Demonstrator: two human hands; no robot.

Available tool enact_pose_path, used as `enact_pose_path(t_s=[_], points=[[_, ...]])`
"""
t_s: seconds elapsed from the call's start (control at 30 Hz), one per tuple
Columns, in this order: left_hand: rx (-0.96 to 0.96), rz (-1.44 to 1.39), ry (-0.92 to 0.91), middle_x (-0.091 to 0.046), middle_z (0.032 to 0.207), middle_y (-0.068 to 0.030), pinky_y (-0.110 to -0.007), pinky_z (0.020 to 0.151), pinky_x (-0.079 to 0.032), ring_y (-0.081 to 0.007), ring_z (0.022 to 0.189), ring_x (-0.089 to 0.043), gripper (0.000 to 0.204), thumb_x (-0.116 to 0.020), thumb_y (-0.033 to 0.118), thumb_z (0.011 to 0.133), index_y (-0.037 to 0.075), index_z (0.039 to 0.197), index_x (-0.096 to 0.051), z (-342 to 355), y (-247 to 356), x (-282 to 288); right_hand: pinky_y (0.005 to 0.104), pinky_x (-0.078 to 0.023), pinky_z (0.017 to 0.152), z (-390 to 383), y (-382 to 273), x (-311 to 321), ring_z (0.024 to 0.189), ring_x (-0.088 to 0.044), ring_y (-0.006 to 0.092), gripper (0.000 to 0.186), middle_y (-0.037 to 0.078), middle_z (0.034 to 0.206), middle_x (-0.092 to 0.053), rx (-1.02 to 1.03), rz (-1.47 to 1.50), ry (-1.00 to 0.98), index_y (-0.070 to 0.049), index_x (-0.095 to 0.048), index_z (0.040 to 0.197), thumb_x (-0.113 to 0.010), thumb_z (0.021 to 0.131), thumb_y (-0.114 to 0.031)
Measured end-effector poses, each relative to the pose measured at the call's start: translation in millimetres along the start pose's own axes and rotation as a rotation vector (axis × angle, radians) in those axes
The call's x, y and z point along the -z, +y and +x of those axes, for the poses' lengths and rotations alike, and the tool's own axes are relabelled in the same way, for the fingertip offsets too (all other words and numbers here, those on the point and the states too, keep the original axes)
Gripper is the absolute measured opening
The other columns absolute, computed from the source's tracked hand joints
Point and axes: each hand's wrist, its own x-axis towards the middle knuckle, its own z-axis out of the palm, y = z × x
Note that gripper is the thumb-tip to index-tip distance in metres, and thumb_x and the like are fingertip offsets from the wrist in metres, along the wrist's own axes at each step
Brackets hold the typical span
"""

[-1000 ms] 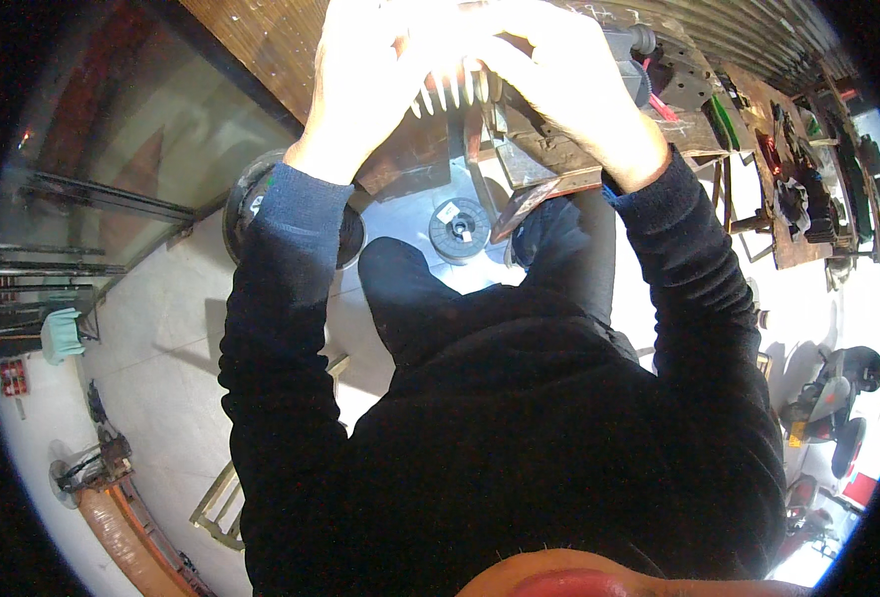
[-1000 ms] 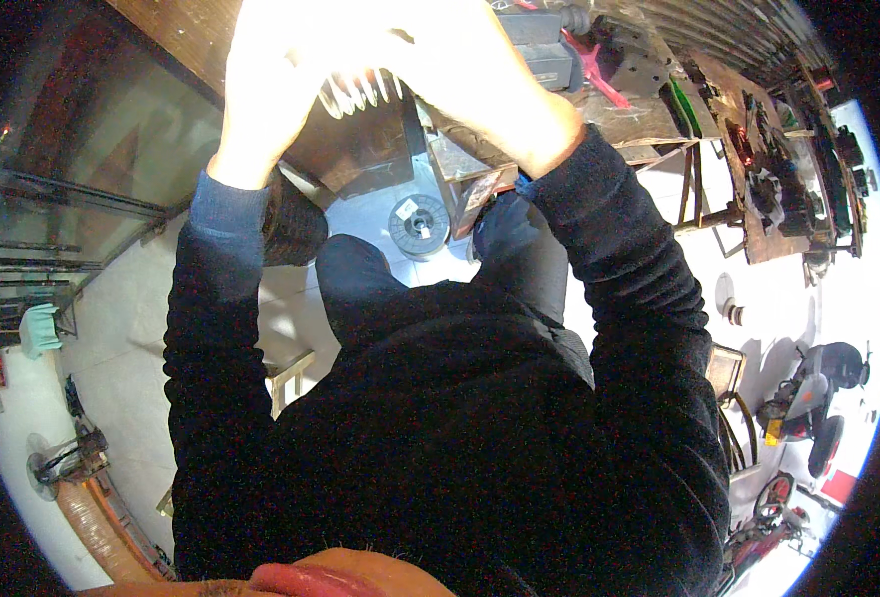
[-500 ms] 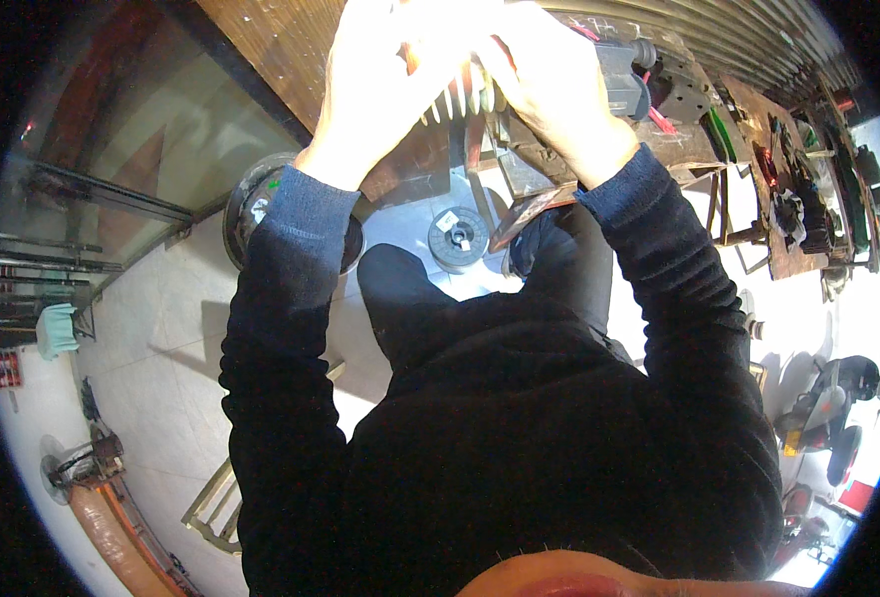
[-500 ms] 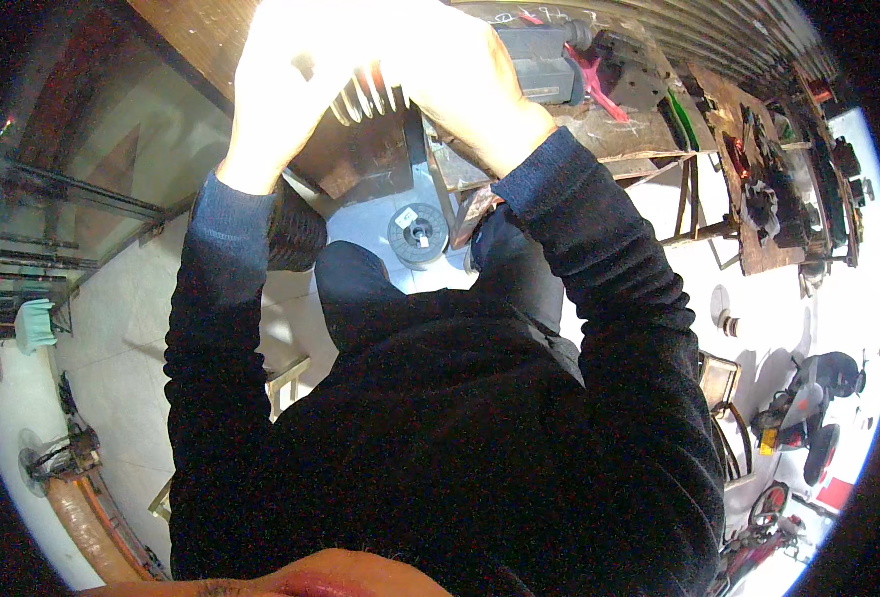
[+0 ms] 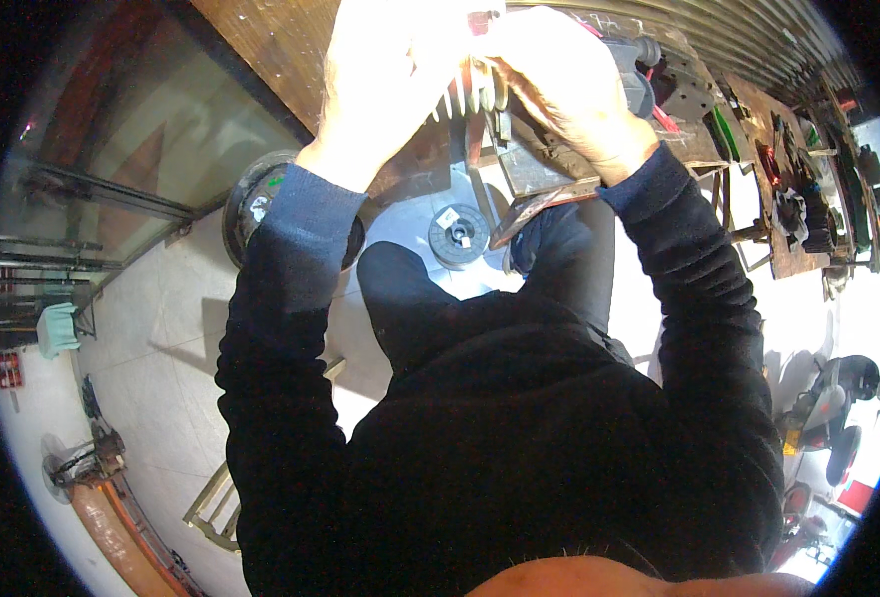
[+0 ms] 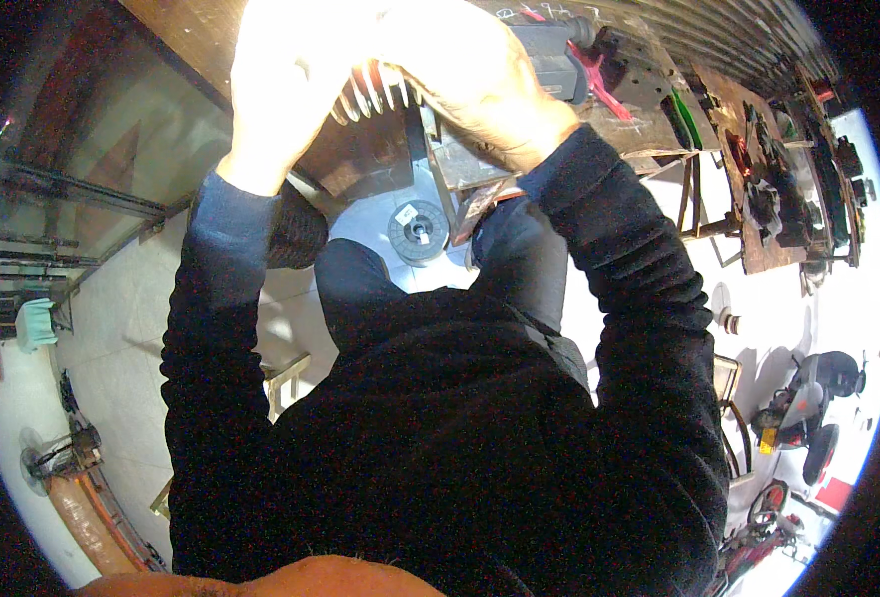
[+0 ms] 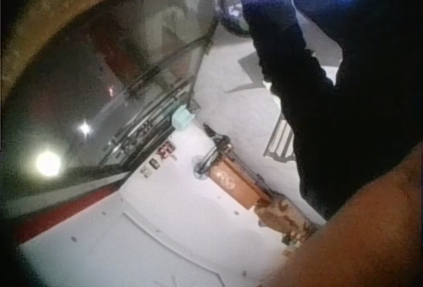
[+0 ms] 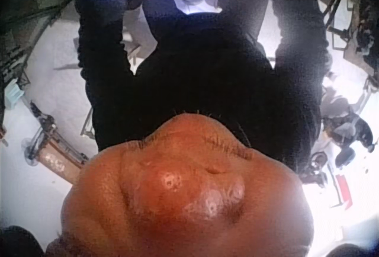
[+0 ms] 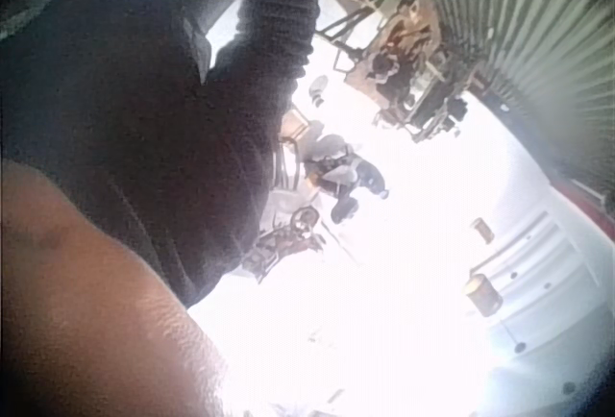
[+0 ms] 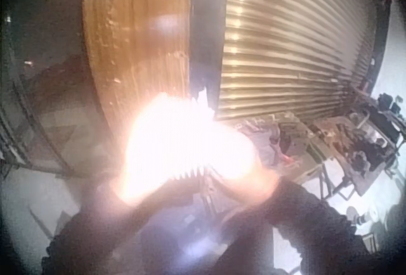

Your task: The person works on a finned electrical component, likely a stator, using pliers to manipulate and secure wires. They repeatedly adjust the wires and the component on a workbench in a workshop setting.

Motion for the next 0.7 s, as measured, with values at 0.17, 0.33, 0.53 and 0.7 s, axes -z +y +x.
enact_pose_path(t_s=[0.17,0.33,0.53,0.7], points=[[0.025,-0.062,-0.001,-0.070,0.117,-0.0147,-0.033,0.087,-0.057,-0.0217,0.103,-0.068,0.027,-0.063,0.007,0.098,-0.003,0.124,-0.062,2.9,3.1,-1.9,0.0440,-0.056,0.086,8.7,9.6,30.8,0.094,-0.069,0.0346,0.026,0.016,0.104,-0.072,0.103,-0.103,-0.274,-0.001,-0.071,0.112,-0.063,0.087,0.002],[0.039,-0.114,-0.011,-0.070,0.116,-0.0146,-0.032,0.086,-0.058,-0.0212,0.102,-0.069,0.027,-0.062,0.007,0.099,-0.003,0.124,-0.062,2.0,11.6,3.8,0.0421,-0.055,0.089,4.3,17.0,27.1,0.098,-0.068,0.0337,0.025,0.019,0.107,-0.072,-0.008,-0.120,-0.224,0.001,-0.069,0.116,-0.063,0.092,-0.002],[0.035,-0.089,-0.044,-0.070,0.116,-0.0145,-0.032,0.086,-0.058,-0.0209,0.102,-0.069,0.027,-0.061,0.008,0.100,-0.003,0.124,-0.062,4.6,12.4,-0.5,0.0362,-0.053,0.098,11.5,15.8,13.2,0.114,-0.066,0.0220,0.035,0.013,0.125,-0.070,-0.466,0.679,-0.227,0.003,-0.062,0.133,-0.064,0.101,-0.011],[0.003,-0.001,-0.061,-0.070,0.116,-0.0143,-0.032,0.086,-0.058,-0.0207,0.103,-0.069,0.027,-0.061,0.009,0.100,-0.003,0.124,-0.062,12.9,17.6,-2.6,0.0343,-0.052,0.101,27.4,9.1,16.3,0.117,-0.064,0.0186,0.037,0.011,0.129,-0.068,-0.553,0.835,-0.349,0.003,-0.061,0.136,-0.065,0.102,-0.012]])
